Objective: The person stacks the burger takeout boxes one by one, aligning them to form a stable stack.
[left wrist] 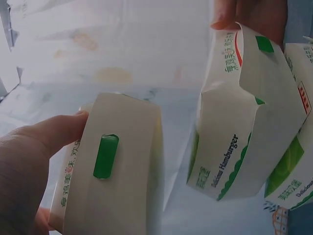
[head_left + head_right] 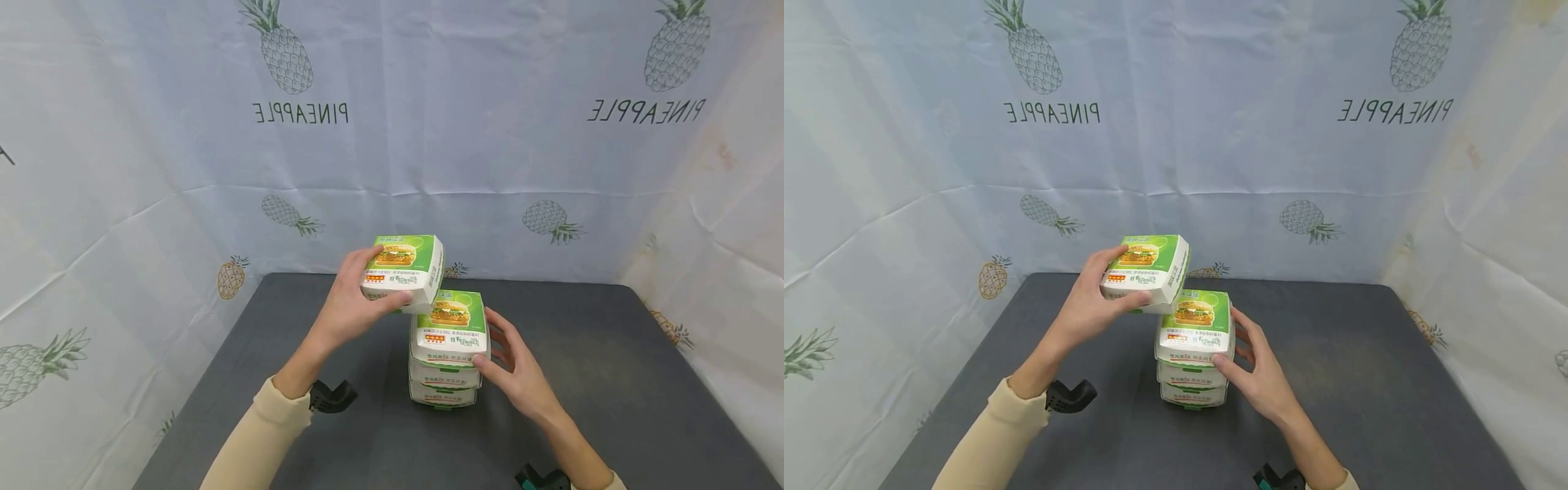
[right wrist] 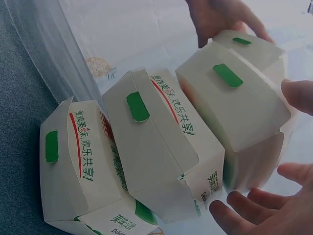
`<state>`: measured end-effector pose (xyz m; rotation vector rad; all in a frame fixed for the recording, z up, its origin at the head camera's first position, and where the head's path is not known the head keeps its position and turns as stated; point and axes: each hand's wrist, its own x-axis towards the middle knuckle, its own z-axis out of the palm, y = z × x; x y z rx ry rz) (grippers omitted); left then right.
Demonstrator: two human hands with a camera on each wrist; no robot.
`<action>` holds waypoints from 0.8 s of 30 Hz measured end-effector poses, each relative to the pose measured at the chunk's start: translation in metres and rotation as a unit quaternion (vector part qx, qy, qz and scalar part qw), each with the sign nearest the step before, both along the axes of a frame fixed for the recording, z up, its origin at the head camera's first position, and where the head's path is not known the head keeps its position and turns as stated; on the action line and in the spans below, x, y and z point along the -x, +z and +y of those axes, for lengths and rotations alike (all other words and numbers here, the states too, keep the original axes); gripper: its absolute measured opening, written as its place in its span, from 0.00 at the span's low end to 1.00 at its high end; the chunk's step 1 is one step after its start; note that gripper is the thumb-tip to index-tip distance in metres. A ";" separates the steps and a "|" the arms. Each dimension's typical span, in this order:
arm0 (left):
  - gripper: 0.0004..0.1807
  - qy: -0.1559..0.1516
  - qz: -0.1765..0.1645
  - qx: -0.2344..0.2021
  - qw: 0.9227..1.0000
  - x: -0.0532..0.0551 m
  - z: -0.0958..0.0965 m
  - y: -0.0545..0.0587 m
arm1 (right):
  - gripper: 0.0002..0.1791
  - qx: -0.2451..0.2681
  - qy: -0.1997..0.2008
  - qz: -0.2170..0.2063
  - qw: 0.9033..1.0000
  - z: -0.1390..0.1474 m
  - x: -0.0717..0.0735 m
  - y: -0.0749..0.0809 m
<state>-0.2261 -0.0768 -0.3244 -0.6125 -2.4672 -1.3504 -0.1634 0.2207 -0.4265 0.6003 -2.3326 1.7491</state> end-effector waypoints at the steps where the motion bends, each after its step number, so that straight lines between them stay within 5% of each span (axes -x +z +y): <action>1: 0.49 -0.002 -0.001 0.000 1.000 -0.001 0.003 0.000 | 0.41 -0.001 -0.001 0.000 1.000 0.000 0.000 0.000; 24: 0.51 0.001 0.006 0.056 0.998 -0.020 0.039 -0.005 | 0.41 0.000 -0.002 0.010 1.000 0.000 -0.001 0.000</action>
